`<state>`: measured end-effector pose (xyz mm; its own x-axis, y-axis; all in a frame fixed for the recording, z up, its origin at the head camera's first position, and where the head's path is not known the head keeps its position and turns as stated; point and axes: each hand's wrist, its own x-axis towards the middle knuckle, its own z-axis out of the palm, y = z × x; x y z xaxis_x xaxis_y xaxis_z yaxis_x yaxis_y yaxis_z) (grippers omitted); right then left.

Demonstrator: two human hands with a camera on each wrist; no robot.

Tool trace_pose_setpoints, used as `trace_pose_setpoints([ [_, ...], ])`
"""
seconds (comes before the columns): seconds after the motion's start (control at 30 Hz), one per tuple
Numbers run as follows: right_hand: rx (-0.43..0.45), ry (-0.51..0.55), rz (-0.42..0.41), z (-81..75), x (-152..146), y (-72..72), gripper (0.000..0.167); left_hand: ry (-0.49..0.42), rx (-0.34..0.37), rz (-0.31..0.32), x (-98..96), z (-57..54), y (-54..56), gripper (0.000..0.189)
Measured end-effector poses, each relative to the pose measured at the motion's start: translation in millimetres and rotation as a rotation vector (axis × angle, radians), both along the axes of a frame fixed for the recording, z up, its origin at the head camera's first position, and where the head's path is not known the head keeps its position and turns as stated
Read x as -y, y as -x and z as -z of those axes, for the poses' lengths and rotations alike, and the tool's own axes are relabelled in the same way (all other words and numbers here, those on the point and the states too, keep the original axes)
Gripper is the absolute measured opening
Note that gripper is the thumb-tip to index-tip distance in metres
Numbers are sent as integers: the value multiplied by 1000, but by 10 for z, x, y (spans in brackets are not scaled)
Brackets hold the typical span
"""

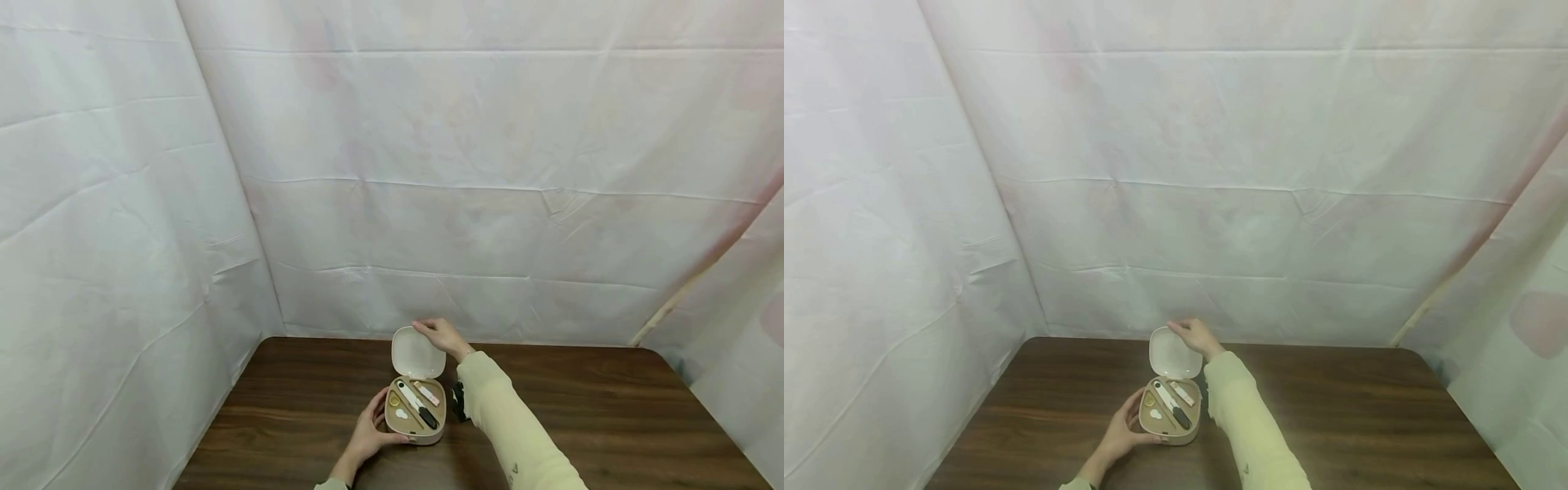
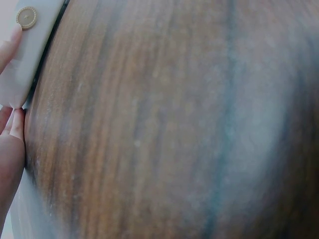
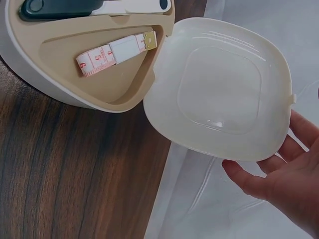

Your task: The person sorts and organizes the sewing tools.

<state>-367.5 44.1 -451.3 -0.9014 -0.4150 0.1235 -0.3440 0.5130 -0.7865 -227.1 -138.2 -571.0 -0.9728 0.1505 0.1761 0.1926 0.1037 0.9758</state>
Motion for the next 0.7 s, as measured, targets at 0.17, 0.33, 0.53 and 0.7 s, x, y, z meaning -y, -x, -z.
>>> trace_pose_setpoints([
  [0.17,-28,4,6,14,-15,-12,37,-2,3,2,2,0,9,99],
  [0.33,-62,9,22,19,-28,-51,32,-3,3,5,0,1,16,99],
  [0.53,-109,21,62,26,-43,-110,26,-8,-12,13,-1,7,23,98],
  [0.7,-130,59,78,9,-52,-185,20,-7,-14,12,-3,11,24,99],
])
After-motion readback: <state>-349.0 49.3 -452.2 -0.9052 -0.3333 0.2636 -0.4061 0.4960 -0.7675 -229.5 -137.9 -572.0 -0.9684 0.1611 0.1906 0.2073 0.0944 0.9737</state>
